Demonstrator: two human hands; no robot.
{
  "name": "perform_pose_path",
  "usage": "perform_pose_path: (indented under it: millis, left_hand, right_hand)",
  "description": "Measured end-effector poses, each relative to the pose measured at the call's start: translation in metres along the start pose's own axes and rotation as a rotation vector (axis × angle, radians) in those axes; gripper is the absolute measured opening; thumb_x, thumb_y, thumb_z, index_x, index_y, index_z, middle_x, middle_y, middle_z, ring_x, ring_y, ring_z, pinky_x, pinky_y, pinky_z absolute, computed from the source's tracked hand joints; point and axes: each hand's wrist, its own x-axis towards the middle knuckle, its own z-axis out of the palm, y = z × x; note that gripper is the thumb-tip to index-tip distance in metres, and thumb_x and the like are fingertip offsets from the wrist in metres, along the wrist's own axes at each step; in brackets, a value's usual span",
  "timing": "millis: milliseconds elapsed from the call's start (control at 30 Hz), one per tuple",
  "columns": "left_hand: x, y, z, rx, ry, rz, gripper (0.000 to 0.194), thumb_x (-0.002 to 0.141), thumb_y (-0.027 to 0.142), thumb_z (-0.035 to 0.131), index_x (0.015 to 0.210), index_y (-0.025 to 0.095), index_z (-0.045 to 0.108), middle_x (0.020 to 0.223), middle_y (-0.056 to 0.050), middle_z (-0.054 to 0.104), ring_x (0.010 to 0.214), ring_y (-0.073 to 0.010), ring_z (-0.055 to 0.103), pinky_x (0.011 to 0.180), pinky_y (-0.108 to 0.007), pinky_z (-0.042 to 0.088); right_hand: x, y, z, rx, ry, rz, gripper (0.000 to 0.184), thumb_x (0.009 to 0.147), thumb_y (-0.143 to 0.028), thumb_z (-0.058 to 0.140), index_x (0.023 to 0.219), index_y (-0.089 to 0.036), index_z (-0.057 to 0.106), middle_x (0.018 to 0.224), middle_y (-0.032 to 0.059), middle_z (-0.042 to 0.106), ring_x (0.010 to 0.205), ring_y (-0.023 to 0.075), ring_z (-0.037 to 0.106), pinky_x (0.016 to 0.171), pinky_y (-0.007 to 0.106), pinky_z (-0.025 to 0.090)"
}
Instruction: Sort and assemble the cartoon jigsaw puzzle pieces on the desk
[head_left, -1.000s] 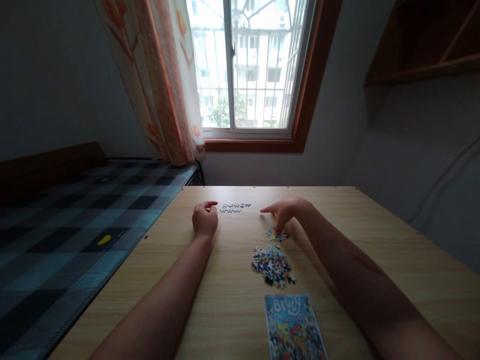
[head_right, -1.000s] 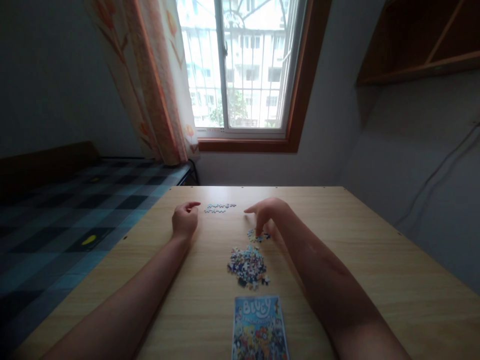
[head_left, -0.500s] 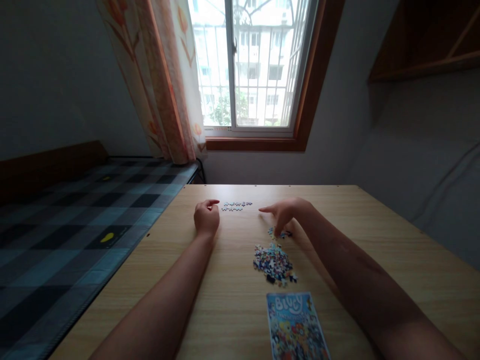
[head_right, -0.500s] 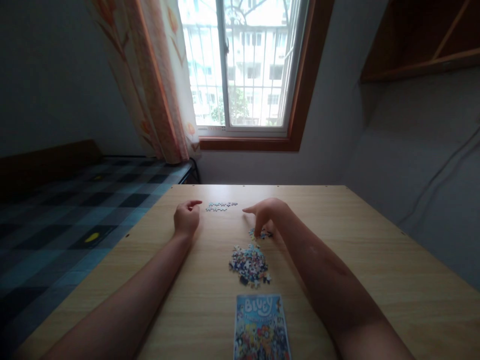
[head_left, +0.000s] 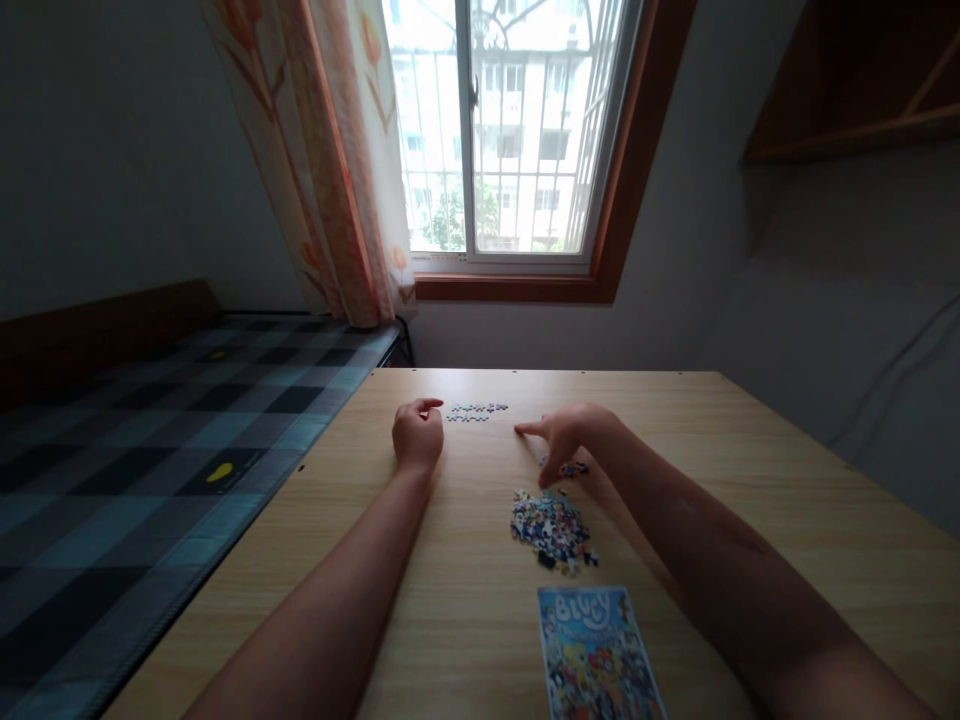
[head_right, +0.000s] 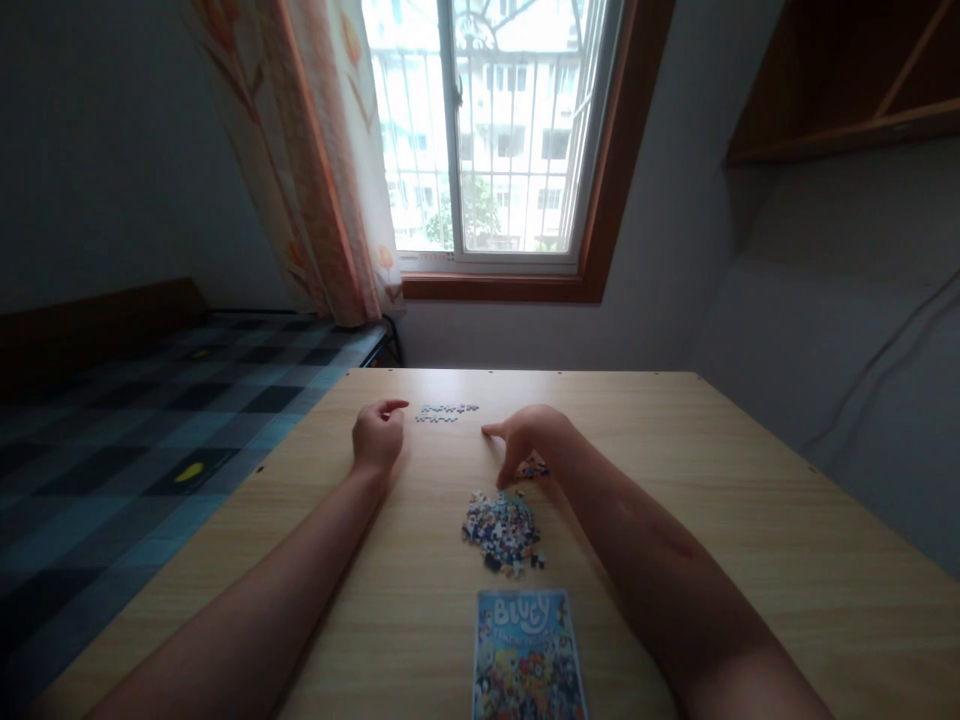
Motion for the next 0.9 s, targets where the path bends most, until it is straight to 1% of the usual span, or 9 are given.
perform_pose_path:
  millis: [133, 300, 367, 467, 567, 667, 733, 800, 900]
  left_hand:
    - [-0.001, 0.001, -0.001, 0.007, -0.006, 0.004, 0.027, 0.078, 0.018, 0.051, 0.088, 0.021, 0.076, 0.094, -0.005, 0.066, 0.078, -0.0166, 0.061, 0.091, -0.032, 0.048]
    - [0.0, -0.001, 0.001, 0.011, -0.007, 0.0, 0.027, 0.077, 0.017, 0.051, 0.087, 0.021, 0.076, 0.093, -0.005, 0.067, 0.078, -0.0172, 0.061, 0.091, -0.033, 0.049]
    - [0.001, -0.002, 0.001, 0.011, -0.006, 0.003, 0.027, 0.077, 0.017, 0.051, 0.087, 0.021, 0.076, 0.093, -0.005, 0.067, 0.078, -0.0173, 0.061, 0.091, -0.033, 0.049]
    - [0.001, -0.001, 0.001, 0.012, -0.005, 0.004, 0.027, 0.077, 0.017, 0.051, 0.087, 0.021, 0.076, 0.093, -0.005, 0.067, 0.077, -0.0168, 0.06, 0.09, -0.032, 0.049]
    - [0.0, 0.001, 0.0, 0.014, -0.009, -0.002, 0.027, 0.077, 0.016, 0.051, 0.087, 0.021, 0.076, 0.093, -0.005, 0.067, 0.076, -0.0168, 0.06, 0.09, -0.032, 0.049]
    - [-0.001, 0.003, -0.001, 0.012, -0.014, -0.005, 0.027, 0.077, 0.016, 0.051, 0.086, 0.021, 0.076, 0.093, -0.006, 0.067, 0.077, -0.0172, 0.06, 0.091, -0.033, 0.049]
    - [-0.001, 0.003, -0.002, 0.014, -0.015, -0.005, 0.027, 0.077, 0.016, 0.051, 0.086, 0.02, 0.076, 0.094, -0.006, 0.067, 0.078, -0.0175, 0.06, 0.091, -0.033, 0.048]
    - [-0.002, 0.003, -0.002, 0.012, -0.014, -0.002, 0.026, 0.077, 0.016, 0.052, 0.086, 0.02, 0.076, 0.094, -0.006, 0.067, 0.079, -0.0174, 0.061, 0.092, -0.033, 0.048]
    - [-0.002, 0.003, -0.002, 0.006, -0.017, 0.001, 0.026, 0.077, 0.017, 0.052, 0.086, 0.02, 0.076, 0.094, -0.005, 0.067, 0.08, -0.0173, 0.061, 0.092, -0.033, 0.048]
  right_hand:
    - [-0.001, -0.003, 0.0, -0.012, -0.015, 0.016, 0.142, 0.04, -0.055, 0.092, 0.156, -0.035, 0.013, 0.155, 0.0137, 0.037, 0.134, 0.042, 0.044, 0.101, 0.049, 0.045]
    - [-0.005, -0.008, 0.001, -0.02, 0.039, 0.008, 0.134, 0.045, -0.054, 0.091, 0.156, -0.033, 0.019, 0.153, 0.014, 0.04, 0.133, 0.0417, 0.045, 0.103, 0.05, 0.044]
    - [-0.006, -0.007, 0.0, -0.025, 0.034, 0.006, 0.133, 0.046, -0.055, 0.091, 0.156, -0.033, 0.019, 0.154, 0.0139, 0.04, 0.134, 0.0413, 0.044, 0.104, 0.049, 0.044]
    - [-0.006, -0.002, -0.002, -0.026, 0.0, -0.022, 0.136, 0.043, -0.057, 0.091, 0.156, -0.034, 0.018, 0.155, 0.0122, 0.038, 0.136, 0.0407, 0.041, 0.106, 0.048, 0.041]
    - [-0.003, 0.002, -0.002, -0.02, -0.024, -0.045, 0.139, 0.039, -0.057, 0.092, 0.155, -0.037, 0.018, 0.156, 0.0102, 0.036, 0.137, 0.0408, 0.04, 0.107, 0.048, 0.04]
    - [-0.002, -0.002, -0.001, -0.013, -0.019, -0.026, 0.144, 0.034, -0.055, 0.093, 0.155, -0.038, 0.018, 0.158, 0.0117, 0.032, 0.136, 0.0435, 0.04, 0.105, 0.05, 0.041]
    - [-0.003, -0.006, 0.001, -0.024, -0.014, -0.018, 0.146, 0.032, -0.055, 0.094, 0.155, -0.038, 0.016, 0.16, 0.0132, 0.027, 0.137, 0.0451, 0.037, 0.105, 0.051, 0.041]
    - [-0.003, -0.009, 0.002, -0.042, -0.016, -0.018, 0.144, 0.035, -0.056, 0.093, 0.155, -0.038, 0.014, 0.16, 0.0132, 0.026, 0.139, 0.0446, 0.035, 0.105, 0.052, 0.04]
    - [0.0, -0.008, 0.004, -0.058, 0.04, -0.031, 0.129, 0.049, -0.062, 0.087, 0.156, -0.035, 0.019, 0.157, 0.0124, 0.034, 0.137, 0.0405, 0.04, 0.106, 0.048, 0.041]
